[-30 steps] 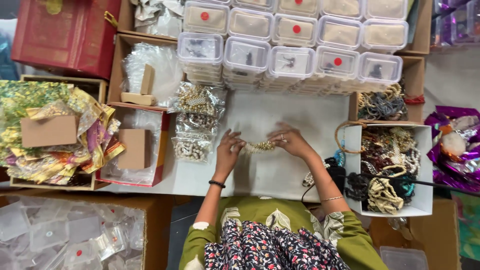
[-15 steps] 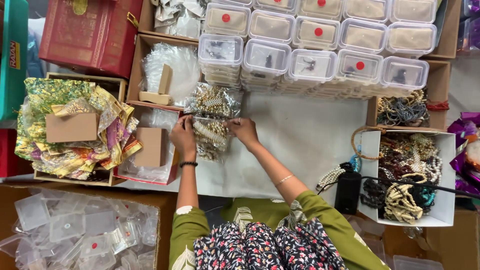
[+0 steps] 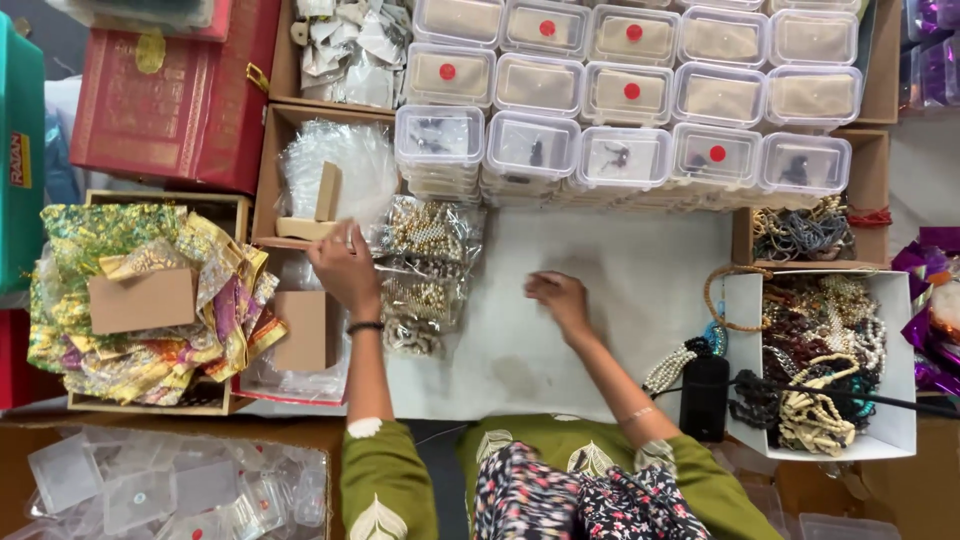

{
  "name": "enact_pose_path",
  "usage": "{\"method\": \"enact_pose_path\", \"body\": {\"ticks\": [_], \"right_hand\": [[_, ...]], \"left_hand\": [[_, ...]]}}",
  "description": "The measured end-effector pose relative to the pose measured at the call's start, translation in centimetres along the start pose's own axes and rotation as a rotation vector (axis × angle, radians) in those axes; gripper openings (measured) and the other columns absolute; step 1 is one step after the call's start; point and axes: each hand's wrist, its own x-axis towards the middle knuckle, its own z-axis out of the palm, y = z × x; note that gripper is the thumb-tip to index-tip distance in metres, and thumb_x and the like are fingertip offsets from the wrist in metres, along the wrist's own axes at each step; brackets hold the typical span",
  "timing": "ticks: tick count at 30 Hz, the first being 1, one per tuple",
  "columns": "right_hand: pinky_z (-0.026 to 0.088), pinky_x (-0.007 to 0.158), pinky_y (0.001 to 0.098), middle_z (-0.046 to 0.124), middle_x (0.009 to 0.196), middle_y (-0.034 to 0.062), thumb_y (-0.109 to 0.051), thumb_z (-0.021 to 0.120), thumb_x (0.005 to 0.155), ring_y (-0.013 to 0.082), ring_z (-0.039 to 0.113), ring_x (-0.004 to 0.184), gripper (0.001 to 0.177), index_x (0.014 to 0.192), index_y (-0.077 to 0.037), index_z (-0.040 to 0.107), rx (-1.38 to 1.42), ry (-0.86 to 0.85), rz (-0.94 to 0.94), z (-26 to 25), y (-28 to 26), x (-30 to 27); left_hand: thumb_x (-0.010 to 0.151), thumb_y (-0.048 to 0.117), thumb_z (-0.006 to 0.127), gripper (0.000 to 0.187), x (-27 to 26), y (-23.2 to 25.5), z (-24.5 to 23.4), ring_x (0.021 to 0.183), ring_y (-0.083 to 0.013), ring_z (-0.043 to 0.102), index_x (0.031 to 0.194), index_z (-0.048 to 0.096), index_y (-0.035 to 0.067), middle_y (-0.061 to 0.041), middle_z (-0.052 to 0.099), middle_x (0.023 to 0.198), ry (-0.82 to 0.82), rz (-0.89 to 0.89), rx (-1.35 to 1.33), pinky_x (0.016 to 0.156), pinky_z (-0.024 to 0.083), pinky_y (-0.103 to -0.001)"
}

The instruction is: The person sorts various necklaces and beaded jewelry from a white box and places them into small clear plastic bags on a table. They handle multiple strands of beads and necklaces, folding them and sealing them inside the bags one by one.

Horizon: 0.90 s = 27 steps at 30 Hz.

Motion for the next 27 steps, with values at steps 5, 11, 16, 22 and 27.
{"method": "enact_pose_path", "body": {"ticks": [5,11,16,22,27], "right_hand": [[0.059,0.078,0.0278,0.079,0.098,0.0108,-0.019,0.063,0.096,0.0191,0.077,0.089,0.027,0.113,0.000,0.073,0.020,0.189,0.120,-6.5,-0.8,-2.6],[0.053,0.087,0.0290,0.078,0.105,0.0087,-0.027,0.063,0.098,0.0182,0.075,0.098,0.032,0.116,-0.004,0.074,0.007,0.341,0.274,-10.2,-1.2,-5.2],[0.052,0.090,0.0302,0.078,0.109,0.0088,-0.026,0.060,0.099,0.0181,0.074,0.102,0.032,0.120,-0.006,0.072,0.031,0.339,0.294,-11.5,-0.5,-5.4],[0.051,0.093,0.0305,0.077,0.111,0.0076,-0.023,0.058,0.098,0.0175,0.073,0.106,0.033,0.123,-0.007,0.072,0.025,0.351,0.251,-12.9,-1.3,-5.2],[0.050,0.091,0.0298,0.077,0.111,0.0058,-0.026,0.061,0.099,0.0152,0.072,0.106,0.033,0.125,-0.008,0.071,0.055,0.427,0.174,-15.4,0.0,-5.1]], "left_hand": [[0.092,0.033,0.058,0.041,5.3,-2.7,7.4,0.119,-0.0409,0.045,0.127,0.078,0.024,-0.009,0.061,0.143,-0.393,-0.003,-0.039,0.098,0.038,-0.055],[0.103,0.053,0.041,0.061,6.5,-2.7,9.6,0.134,-0.0428,0.031,0.149,0.056,0.016,-0.023,0.058,0.138,-0.682,-0.297,0.085,0.111,0.020,-0.060],[0.101,0.040,0.040,0.048,6.7,-5.0,10.2,0.131,-0.0391,0.033,0.128,0.071,0.014,-0.014,0.056,0.149,-0.680,-0.281,0.027,0.112,0.022,-0.057],[0.096,0.026,0.071,0.045,6.3,-3.2,4.7,0.129,-0.0338,0.046,0.137,0.065,0.009,-0.016,0.064,0.137,-0.354,0.001,-0.185,0.108,0.036,-0.054],[0.095,0.008,0.075,0.035,1.9,3.7,-2.8,0.109,-0.0333,0.067,0.128,0.064,0.003,-0.020,0.067,0.124,-0.148,0.117,-0.404,0.091,0.056,-0.043]]}}
